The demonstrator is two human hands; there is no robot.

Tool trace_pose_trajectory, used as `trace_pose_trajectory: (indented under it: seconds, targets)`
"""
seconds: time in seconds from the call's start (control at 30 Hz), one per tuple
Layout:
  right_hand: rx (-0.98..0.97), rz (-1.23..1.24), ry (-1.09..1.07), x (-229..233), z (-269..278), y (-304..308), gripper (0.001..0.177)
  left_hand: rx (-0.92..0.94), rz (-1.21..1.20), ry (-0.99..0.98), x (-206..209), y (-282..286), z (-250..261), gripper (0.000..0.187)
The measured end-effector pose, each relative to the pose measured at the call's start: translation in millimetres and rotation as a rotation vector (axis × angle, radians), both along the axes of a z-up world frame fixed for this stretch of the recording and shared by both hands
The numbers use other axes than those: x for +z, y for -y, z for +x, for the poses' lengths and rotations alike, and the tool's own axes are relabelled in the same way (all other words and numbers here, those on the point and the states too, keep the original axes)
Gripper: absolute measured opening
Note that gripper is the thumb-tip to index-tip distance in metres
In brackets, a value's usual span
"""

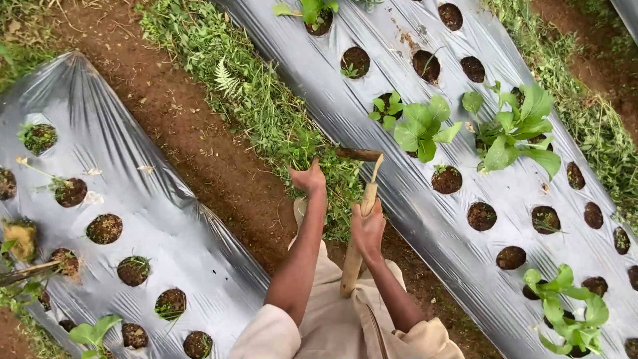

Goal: Using a hand hoe to remove weeds from the soil between plastic-covered garden beds and gathering the weeds by hand.

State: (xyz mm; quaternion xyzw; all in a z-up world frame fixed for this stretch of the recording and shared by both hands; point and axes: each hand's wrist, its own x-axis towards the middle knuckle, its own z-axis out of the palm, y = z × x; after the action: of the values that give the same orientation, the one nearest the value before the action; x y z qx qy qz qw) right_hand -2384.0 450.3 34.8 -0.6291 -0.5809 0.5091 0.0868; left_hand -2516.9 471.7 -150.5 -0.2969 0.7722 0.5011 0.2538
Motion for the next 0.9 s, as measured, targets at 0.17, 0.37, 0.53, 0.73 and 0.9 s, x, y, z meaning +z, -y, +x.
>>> trace_pose_trajectory:
  seconds: [0.17, 0.37, 0.53, 0.73, 0.9]
  targets:
    - [-0.081, 0.046, 0.031, -13.5, 0.8, -10.0, 0.033, -0.089, 0.057, -0.01, 11.0, -12.2, -21.0, 0.092]
    - [-0.111, 0.01, 0.007, -11.8, 17.4, -18.3, 0.017, -0.389, 0.081, 0.078, -9.7, 14.9, -53.2, 0.09]
    - [-0.089, -0.024, -0.049, -17.2, 28.4, -34.3, 0.031, -0.417, 0.286, 0.094, 46.1, 59.6, -71.0, 0.065]
    - [-0.056, 0.031, -0.079, 24.4, 28.1, -42.1, 0.014, -0.183, 0.593, -0.028, 20.4, 109.1, -54.2, 0.047]
    - [0.161, 0.086, -0.043, 10.0, 62.3, -38.9, 0.023, -0.687, 0.44, -0.204, 87.1, 99.7, -18.1, 0.054]
